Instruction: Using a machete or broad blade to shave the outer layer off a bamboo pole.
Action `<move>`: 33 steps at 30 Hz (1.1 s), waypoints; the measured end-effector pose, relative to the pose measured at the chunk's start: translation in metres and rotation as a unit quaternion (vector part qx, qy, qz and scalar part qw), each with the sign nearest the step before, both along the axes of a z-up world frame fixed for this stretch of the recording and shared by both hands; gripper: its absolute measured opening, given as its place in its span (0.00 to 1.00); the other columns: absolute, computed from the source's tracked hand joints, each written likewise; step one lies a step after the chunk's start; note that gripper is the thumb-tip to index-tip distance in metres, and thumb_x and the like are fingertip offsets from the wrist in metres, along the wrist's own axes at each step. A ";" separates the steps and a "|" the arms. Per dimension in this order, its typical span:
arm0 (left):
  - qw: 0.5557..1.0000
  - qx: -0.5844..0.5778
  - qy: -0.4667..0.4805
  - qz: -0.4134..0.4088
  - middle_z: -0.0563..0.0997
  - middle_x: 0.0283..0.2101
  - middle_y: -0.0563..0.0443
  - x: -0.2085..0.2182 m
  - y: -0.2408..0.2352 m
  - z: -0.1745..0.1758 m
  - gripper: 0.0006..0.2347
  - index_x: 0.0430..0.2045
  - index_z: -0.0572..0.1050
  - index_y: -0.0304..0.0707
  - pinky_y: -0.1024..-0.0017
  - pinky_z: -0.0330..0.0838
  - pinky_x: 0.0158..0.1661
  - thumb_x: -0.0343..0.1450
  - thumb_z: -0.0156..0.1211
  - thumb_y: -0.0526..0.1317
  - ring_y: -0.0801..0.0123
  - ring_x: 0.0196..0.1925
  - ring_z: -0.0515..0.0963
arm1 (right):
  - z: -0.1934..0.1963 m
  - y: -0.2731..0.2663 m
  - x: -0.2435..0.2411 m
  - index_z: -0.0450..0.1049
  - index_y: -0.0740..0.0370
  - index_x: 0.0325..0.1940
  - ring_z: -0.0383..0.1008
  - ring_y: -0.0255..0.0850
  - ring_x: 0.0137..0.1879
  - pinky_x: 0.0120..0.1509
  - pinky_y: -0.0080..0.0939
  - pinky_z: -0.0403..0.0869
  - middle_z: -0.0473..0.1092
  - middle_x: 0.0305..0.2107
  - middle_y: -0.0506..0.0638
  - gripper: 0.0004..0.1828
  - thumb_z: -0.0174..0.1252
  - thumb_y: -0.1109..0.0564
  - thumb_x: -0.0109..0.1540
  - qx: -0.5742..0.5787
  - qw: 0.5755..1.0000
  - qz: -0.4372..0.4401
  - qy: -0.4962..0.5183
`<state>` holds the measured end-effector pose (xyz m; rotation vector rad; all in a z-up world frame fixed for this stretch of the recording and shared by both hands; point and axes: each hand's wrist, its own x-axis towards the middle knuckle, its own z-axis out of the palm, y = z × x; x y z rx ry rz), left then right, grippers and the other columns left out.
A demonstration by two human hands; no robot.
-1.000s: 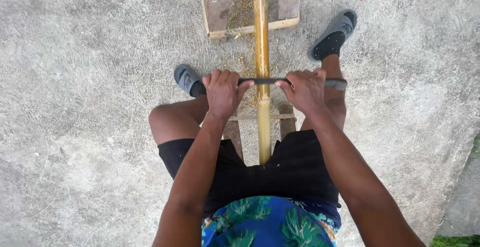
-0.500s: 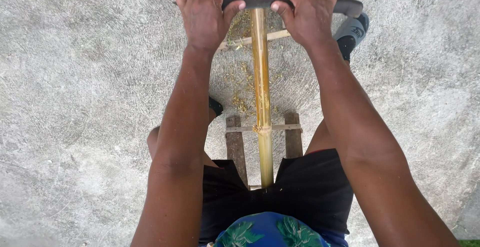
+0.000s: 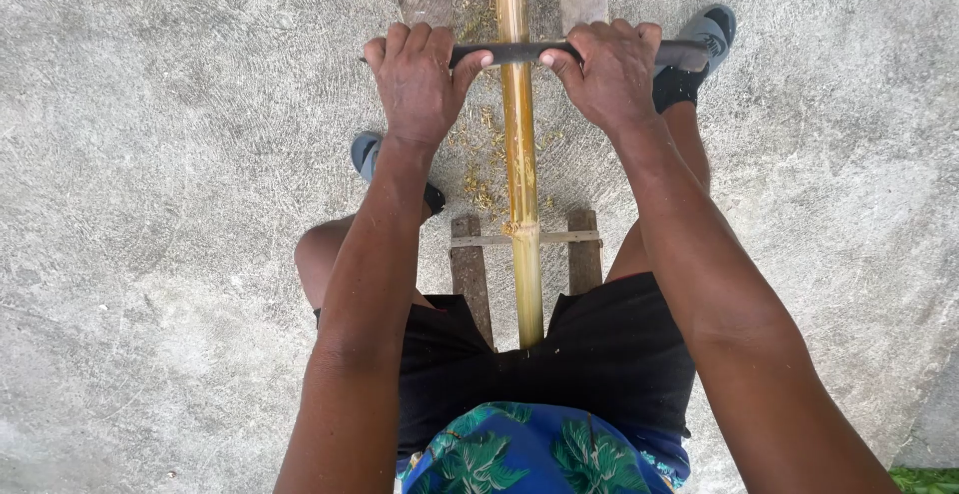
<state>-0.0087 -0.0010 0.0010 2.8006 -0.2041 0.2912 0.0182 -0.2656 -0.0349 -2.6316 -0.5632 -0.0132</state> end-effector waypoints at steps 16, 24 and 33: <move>0.999 -0.010 0.037 0.002 0.72 0.29 0.53 -0.183 -0.036 0.025 0.21 0.24 0.74 0.43 0.60 0.55 0.45 0.74 0.56 0.61 0.62 0.37 0.67 | 0.041 -0.023 -0.182 0.75 0.53 0.29 0.63 0.40 0.31 0.51 0.49 0.55 0.68 0.21 0.44 0.28 0.51 0.31 0.70 -0.031 0.998 -0.018 0.060; 0.998 -0.008 0.060 -0.004 0.73 0.25 0.55 -0.154 -0.029 0.004 0.23 0.21 0.74 0.46 0.61 0.53 0.42 0.74 0.48 0.64 0.65 0.32 0.63 | 0.012 -0.029 -0.148 0.76 0.52 0.27 0.63 0.40 0.28 0.56 0.51 0.56 0.68 0.19 0.43 0.25 0.53 0.33 0.67 -0.077 0.991 -0.001 0.109; 0.997 0.048 -0.039 -0.041 0.74 0.28 0.53 0.069 0.010 0.010 0.24 0.26 0.76 0.43 0.60 0.55 0.43 0.74 0.57 0.66 0.62 0.37 0.67 | -0.024 0.014 0.049 0.74 0.53 0.31 0.64 0.44 0.35 0.57 0.52 0.55 0.67 0.24 0.47 0.29 0.51 0.31 0.73 0.020 0.999 -0.050 0.002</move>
